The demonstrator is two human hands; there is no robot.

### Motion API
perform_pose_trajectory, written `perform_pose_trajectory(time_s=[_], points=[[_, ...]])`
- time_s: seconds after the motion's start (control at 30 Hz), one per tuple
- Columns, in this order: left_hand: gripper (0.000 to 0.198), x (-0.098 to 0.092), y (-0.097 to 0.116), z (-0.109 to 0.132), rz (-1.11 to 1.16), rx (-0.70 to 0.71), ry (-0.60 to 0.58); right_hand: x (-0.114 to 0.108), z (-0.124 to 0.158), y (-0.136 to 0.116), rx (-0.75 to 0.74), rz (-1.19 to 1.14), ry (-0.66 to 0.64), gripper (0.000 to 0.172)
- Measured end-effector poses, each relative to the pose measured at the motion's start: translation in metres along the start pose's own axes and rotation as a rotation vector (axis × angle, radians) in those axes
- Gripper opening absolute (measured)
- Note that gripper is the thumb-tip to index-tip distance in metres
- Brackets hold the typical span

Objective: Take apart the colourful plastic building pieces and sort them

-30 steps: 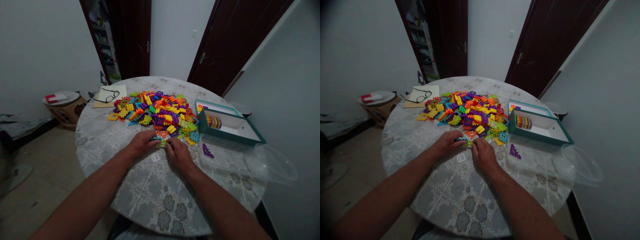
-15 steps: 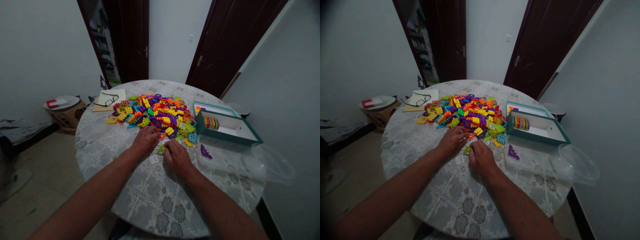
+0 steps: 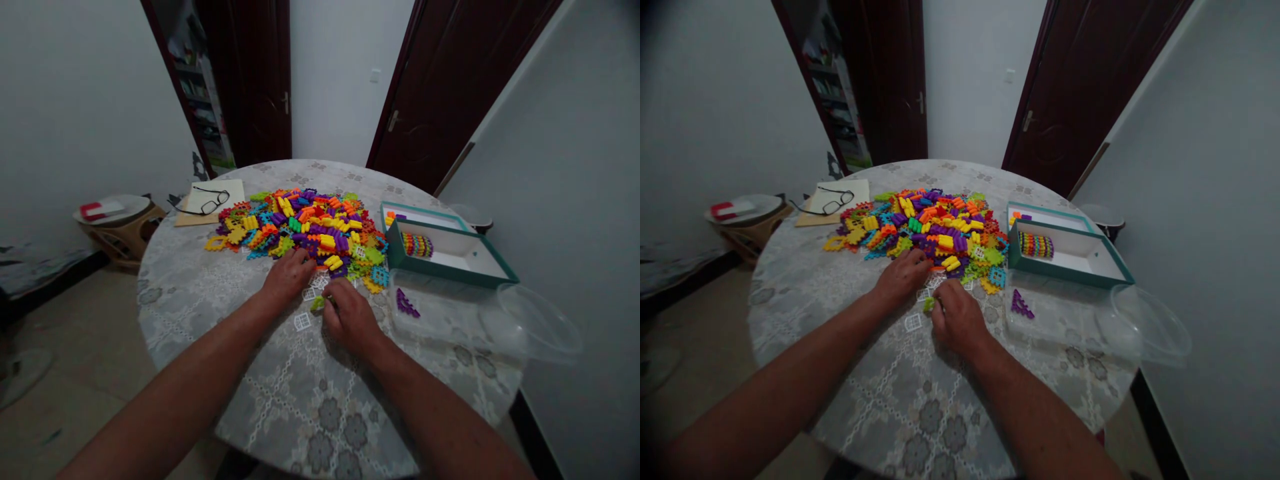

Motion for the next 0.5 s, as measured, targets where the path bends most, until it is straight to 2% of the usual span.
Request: perform_pose_trajectory(time_s=[0.17, 0.33, 0.5], points=[[0.022, -0.009, -0.003, 0.013, 0.295, 0.052, 0.053, -0.001, -0.002, 0.003, 0.012, -0.041, 0.111, 0.019], [0.027, -0.020, 0.009, 0.023, 0.651, 0.120, -0.040, -0.004, -0.004, -0.001, -0.021, -0.062, 0.110, 0.020], [0.030, -0.023, 0.015, 0.022, 0.805, 0.086, -0.078, -0.016, -0.004, -0.006, 0.018, -0.012, 0.058, 0.015]])
Point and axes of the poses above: each hand's wrist, its own z-axis away from the middle knuckle, its own x-axis out of the palm, y = z × x, the point moved 2 cm from there along -z, towards the middle knuckle, and after that the axes turned 5 degrees about -z, right-handed, at the moved point
